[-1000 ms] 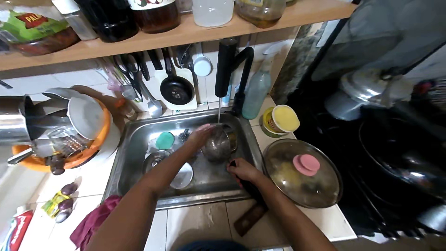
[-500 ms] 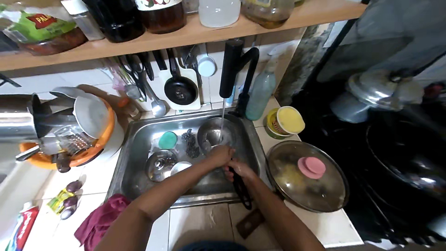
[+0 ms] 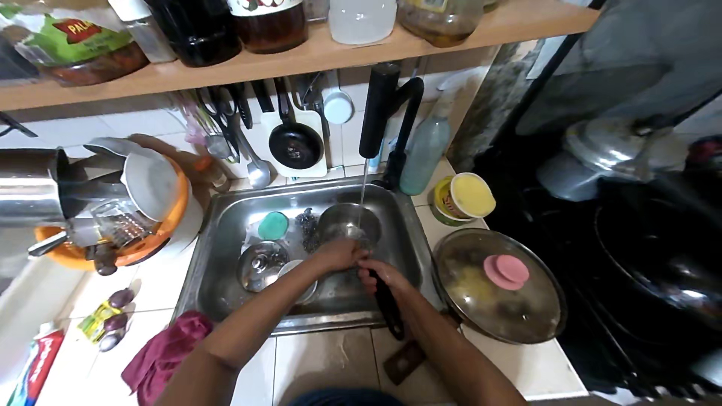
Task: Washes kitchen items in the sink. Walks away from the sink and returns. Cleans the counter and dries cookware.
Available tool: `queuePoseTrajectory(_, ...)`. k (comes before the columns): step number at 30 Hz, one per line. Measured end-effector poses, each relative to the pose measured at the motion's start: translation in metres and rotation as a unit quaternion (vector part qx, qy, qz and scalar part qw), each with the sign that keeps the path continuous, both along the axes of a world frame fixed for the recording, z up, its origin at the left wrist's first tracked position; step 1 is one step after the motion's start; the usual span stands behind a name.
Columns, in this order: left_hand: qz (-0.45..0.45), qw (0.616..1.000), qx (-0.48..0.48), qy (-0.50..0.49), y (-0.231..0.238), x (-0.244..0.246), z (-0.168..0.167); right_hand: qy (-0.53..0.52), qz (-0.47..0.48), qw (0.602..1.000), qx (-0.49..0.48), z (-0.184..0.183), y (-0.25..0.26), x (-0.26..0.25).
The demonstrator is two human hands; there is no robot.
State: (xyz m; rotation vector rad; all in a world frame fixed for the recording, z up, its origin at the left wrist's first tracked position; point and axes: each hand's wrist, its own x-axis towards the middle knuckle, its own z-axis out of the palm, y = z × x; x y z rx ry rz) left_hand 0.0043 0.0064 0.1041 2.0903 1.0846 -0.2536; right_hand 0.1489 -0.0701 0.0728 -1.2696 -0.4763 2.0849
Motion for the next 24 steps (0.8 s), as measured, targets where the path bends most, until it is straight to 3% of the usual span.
queuePoseTrajectory(2,0.042,0.998,0.023,-0.046,0.002,-0.008,-0.004,0.023,-0.127,0.991,-0.030,-0.003,0.001,-0.010)
queuePoseTrajectory(3,0.060,0.996,0.020,-0.058,0.004,-0.013,-0.004,0.016,-0.143,0.989,-0.039,-0.005,0.001,-0.012)
queuePoseTrajectory(9,0.128,0.990,-0.016,-0.056,0.013,-0.029,-0.012,0.015,0.093,0.995,-0.032,-0.007,-0.001,0.024)
queuePoseTrajectory(10,0.140,0.988,-0.010,-0.068,0.012,-0.031,-0.014,0.016,0.097,0.995,-0.028,-0.008,0.000,0.025)
queuePoseTrajectory(14,0.239,0.964,0.008,-0.113,-0.007,-0.037,-0.019,-0.030,-0.035,0.998,-0.035,-0.015,0.007,0.004)
queuePoseTrajectory(16,0.266,0.956,-0.049,-0.113,-0.023,-0.036,-0.025,-0.092,0.007,0.996,-0.017,-0.019,0.014,0.003)
queuePoseTrajectory(20,0.180,0.944,-0.232,-0.153,-0.056,-0.033,-0.040,-0.168,0.118,0.977,0.053,-0.016,0.020,0.006)
queuePoseTrajectory(24,0.114,0.937,-0.266,-0.198,-0.068,-0.024,-0.049,-0.196,0.129,0.963,0.132,-0.022,0.032,0.006)
